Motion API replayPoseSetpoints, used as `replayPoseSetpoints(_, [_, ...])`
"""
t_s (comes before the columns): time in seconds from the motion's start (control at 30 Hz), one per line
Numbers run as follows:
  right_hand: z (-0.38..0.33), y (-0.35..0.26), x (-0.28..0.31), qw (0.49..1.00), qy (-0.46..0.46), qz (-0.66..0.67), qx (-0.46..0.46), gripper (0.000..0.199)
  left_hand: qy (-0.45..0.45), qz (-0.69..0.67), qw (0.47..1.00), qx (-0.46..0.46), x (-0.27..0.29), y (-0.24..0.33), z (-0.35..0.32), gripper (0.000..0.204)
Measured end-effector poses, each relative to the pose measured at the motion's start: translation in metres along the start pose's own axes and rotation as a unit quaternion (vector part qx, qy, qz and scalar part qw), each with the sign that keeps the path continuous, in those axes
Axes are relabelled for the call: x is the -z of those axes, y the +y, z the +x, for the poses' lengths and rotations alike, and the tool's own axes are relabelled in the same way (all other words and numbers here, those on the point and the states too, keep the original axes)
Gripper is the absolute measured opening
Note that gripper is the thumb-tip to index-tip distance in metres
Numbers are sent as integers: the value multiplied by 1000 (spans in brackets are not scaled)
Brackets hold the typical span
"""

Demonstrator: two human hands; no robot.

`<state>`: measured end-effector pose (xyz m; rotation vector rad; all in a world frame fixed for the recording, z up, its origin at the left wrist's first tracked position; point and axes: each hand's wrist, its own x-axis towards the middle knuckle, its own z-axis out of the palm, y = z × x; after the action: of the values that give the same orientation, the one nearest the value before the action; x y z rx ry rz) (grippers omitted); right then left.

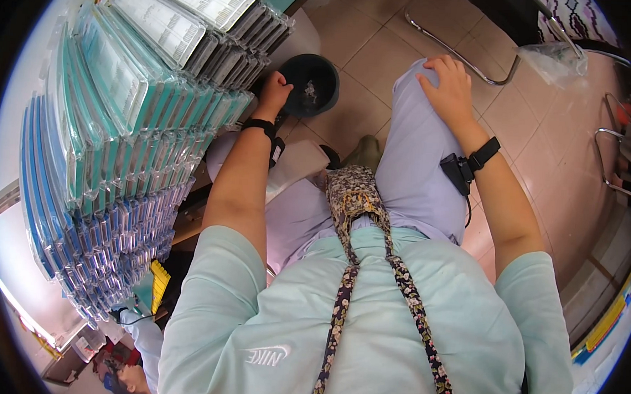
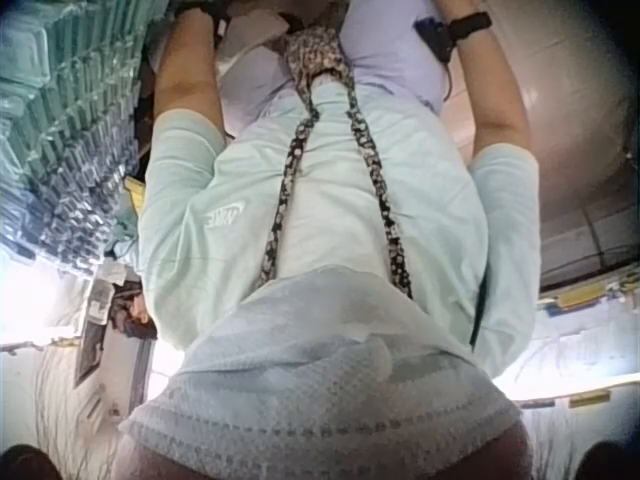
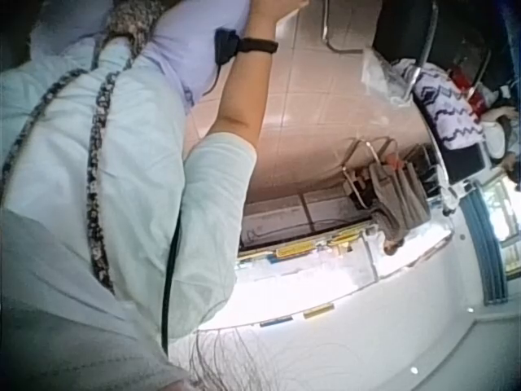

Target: Packing plastic-cased electronic components into plastic bags and organizing them on the workbench.

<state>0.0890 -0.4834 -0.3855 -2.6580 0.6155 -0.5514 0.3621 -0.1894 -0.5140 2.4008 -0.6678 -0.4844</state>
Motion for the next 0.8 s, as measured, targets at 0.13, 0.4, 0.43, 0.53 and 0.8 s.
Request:
replayPoseSetpoints(0.13, [-2, 5, 2, 1000, 8, -4, 4, 22, 11, 6, 1000, 15, -7, 8, -3, 22])
replayPoseSetpoints(0.4, [-1, 5, -2, 1000, -13, -6, 3, 25, -177, -66, 979, 77, 21, 41, -22, 24])
replayPoseSetpoints(0.43, [-1, 5, -3, 1000, -21, -9, -4, 25, -172, -68, 979, 82, 26, 47, -32, 24])
replayPoseSetpoints(0.53, [-2, 4, -5, 1000, -24, -15, 2, 24, -213, -62, 975, 31, 48, 68, -65, 27])
replayPoseSetpoints(0.8, [4, -1, 3, 999, -41, -18, 11, 25, -105, 152, 980, -79, 120, 113, -192, 46])
